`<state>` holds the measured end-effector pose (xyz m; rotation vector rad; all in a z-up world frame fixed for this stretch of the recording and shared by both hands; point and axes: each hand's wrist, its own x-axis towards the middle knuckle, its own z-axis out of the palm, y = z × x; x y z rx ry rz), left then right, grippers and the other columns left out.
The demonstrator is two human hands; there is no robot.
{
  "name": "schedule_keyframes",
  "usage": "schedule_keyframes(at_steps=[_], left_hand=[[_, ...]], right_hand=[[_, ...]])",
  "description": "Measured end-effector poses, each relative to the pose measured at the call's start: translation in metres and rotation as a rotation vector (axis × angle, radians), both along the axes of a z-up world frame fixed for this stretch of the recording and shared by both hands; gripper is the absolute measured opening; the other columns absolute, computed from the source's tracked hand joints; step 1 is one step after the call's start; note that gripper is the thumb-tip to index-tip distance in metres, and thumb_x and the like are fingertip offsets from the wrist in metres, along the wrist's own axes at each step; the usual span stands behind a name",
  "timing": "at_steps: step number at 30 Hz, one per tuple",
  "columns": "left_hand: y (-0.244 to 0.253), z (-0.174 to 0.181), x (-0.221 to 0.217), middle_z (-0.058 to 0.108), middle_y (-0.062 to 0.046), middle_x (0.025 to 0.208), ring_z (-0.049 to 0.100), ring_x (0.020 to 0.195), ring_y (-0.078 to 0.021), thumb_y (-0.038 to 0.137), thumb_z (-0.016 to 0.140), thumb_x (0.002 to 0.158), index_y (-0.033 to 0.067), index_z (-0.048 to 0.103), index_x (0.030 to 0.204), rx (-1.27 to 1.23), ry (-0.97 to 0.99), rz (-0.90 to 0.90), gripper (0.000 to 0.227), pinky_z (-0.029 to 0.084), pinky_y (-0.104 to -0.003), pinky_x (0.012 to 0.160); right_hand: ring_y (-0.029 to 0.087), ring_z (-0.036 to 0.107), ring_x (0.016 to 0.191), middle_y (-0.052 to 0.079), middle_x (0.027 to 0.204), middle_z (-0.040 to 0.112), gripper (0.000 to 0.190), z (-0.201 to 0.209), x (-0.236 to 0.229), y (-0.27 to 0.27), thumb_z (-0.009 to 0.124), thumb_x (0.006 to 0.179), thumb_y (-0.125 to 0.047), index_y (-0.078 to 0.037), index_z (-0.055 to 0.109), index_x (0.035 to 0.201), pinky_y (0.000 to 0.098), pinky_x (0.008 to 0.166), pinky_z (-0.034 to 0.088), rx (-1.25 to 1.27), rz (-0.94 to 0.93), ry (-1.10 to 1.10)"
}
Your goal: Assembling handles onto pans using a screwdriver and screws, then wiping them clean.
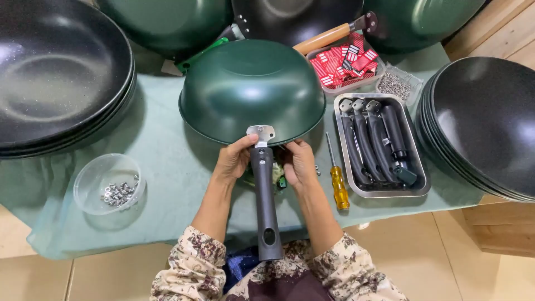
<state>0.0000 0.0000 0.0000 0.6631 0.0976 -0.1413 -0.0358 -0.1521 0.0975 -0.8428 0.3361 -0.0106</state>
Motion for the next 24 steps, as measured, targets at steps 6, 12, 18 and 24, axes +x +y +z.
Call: schedule_keyframes(at_steps=[6,12,18,24], left_hand=[[0.001,-0.026,0.001,0.079,-0.01,0.091,0.077,0.068,-0.029,-0.002,0.082,0.076,0.001,0.071,0.122,0.034,0.05,0.027,0.047,0.063,-0.036,0.056],[-0.001,-0.012,-0.003,0.078,-0.011,0.083,0.075,0.058,-0.0296,-0.002,0.083,0.075,-0.0002,0.072,0.118,0.068,0.07,0.04,0.045,0.06,-0.034,0.051],[0.001,-0.015,-0.003,0.077,-0.013,0.083,0.075,0.059,-0.0323,-0.002,0.082,0.076,-0.0019,0.072,0.117,0.059,0.079,0.03,0.042,0.061,-0.039,0.05],[0.004,-0.027,0.006,0.077,-0.011,0.084,0.075,0.061,-0.0309,-0.004,0.082,0.077,-0.001,0.072,0.118,0.08,0.057,0.049,0.042,0.061,-0.037,0.052]], right_hand=[[0.029,0.069,0.102,0.016,0.105,0.075,0.028,-0.027,0.009,0.004,0.08,0.081,0.0,-0.002,0.076,0.109,0.0458,0.103,0.047,0.237,0.112,-0.042],[0.035,0.071,0.096,0.019,0.098,0.076,0.026,-0.061,0.019,0.0,0.079,0.077,0.004,0.002,0.077,0.104,0.0479,0.096,0.053,0.275,0.14,-0.032],[0.034,0.072,0.092,0.019,0.097,0.076,0.027,-0.072,0.027,-0.004,0.079,0.077,0.004,0.0,0.078,0.104,0.0483,0.093,0.055,0.22,0.133,-0.029],[0.028,0.073,0.085,0.013,0.093,0.078,0.027,-0.067,0.023,-0.003,0.083,0.076,-0.002,-0.001,0.079,0.103,0.0441,0.085,0.058,0.078,0.118,-0.022]])
